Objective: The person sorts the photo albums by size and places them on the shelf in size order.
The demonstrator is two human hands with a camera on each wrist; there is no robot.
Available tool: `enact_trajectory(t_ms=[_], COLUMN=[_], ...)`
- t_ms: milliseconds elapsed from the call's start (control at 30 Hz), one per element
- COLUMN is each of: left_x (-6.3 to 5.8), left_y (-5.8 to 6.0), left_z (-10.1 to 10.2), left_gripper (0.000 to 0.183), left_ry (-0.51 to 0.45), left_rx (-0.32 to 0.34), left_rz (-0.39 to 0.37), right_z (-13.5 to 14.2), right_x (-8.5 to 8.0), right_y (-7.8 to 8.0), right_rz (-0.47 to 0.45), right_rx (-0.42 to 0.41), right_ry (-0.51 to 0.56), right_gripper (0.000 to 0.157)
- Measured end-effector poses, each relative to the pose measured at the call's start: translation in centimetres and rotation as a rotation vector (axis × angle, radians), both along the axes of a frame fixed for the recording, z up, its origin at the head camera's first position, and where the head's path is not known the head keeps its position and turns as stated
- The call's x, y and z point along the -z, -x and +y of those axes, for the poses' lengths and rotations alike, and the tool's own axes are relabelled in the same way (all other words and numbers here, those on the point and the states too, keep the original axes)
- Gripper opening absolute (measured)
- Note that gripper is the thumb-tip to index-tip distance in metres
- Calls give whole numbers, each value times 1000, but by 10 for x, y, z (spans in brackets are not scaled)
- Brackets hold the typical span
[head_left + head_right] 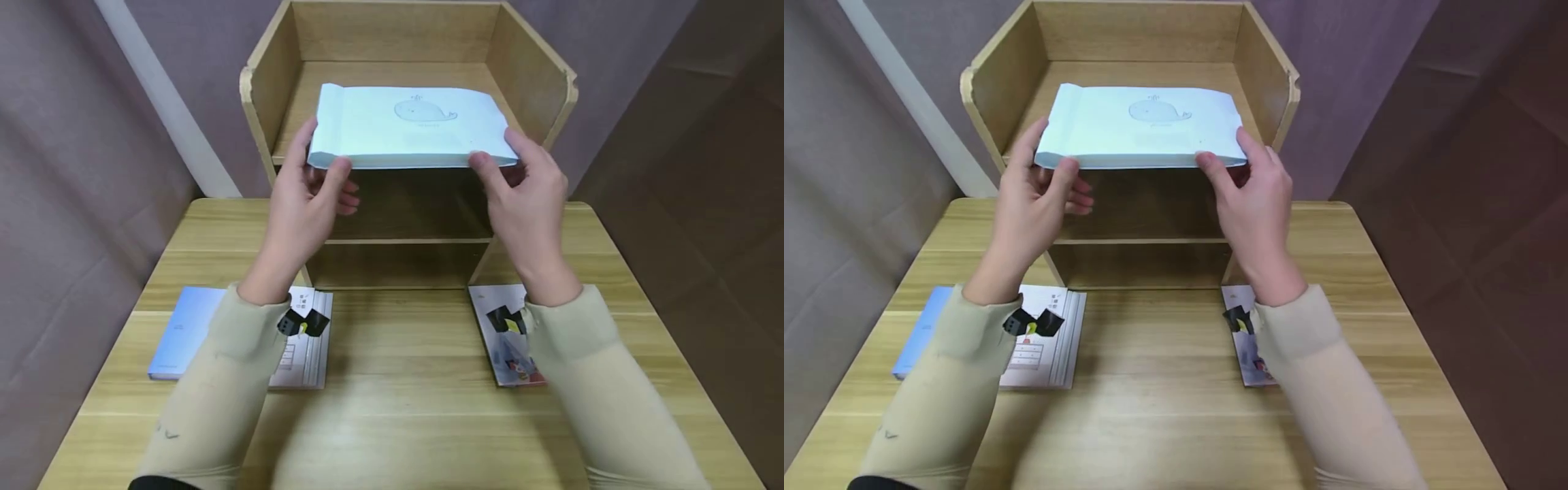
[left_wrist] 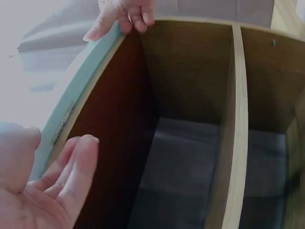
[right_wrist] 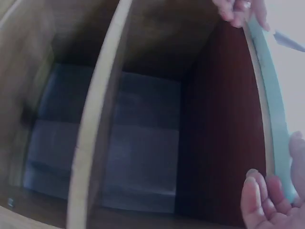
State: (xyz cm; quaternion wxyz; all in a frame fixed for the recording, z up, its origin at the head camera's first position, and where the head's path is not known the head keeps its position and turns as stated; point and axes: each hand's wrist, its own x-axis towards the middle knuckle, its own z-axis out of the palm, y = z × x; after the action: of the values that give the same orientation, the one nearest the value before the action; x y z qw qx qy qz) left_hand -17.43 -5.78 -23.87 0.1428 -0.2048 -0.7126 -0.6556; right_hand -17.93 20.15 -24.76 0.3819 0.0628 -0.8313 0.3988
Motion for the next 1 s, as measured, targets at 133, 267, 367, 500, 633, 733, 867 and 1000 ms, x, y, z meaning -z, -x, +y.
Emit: enact_trajectory(t_ms=[133,267,367,500,633,733,867,1000], left_x=[-3,-5,-5,-4,-3,0,10,31], left_y=[2,5,8,12,13,10,1,-12], left_z=[3,5,5,2,-1,-2,-5,-7], left_gripper=[58,50,51,52,53,55,57,57], left_ry=[59,68,52,33,36,43,47,65], left_rx=[-54,-86,-100,-113,-114,-93,-50,-84], left_rz=[-9,-8,-42,-82,-71,-37,48,191], right_z=[2,3,4,3,1,3,8,20], right_x=[-10,-15,-14,-12,-9,-5,8,29], right_y=[2,3,6,10,15,16,9,-6], right_rz=[-84,-188,-241,-268,-263,-246,-148,52], right_rx=[70,81,37,-39,-74,-97,-154,-229], right_ry=[-70,-78,-12,109,153,144,79,-19], right_gripper=[58,62,60,57,56,55,55,59])
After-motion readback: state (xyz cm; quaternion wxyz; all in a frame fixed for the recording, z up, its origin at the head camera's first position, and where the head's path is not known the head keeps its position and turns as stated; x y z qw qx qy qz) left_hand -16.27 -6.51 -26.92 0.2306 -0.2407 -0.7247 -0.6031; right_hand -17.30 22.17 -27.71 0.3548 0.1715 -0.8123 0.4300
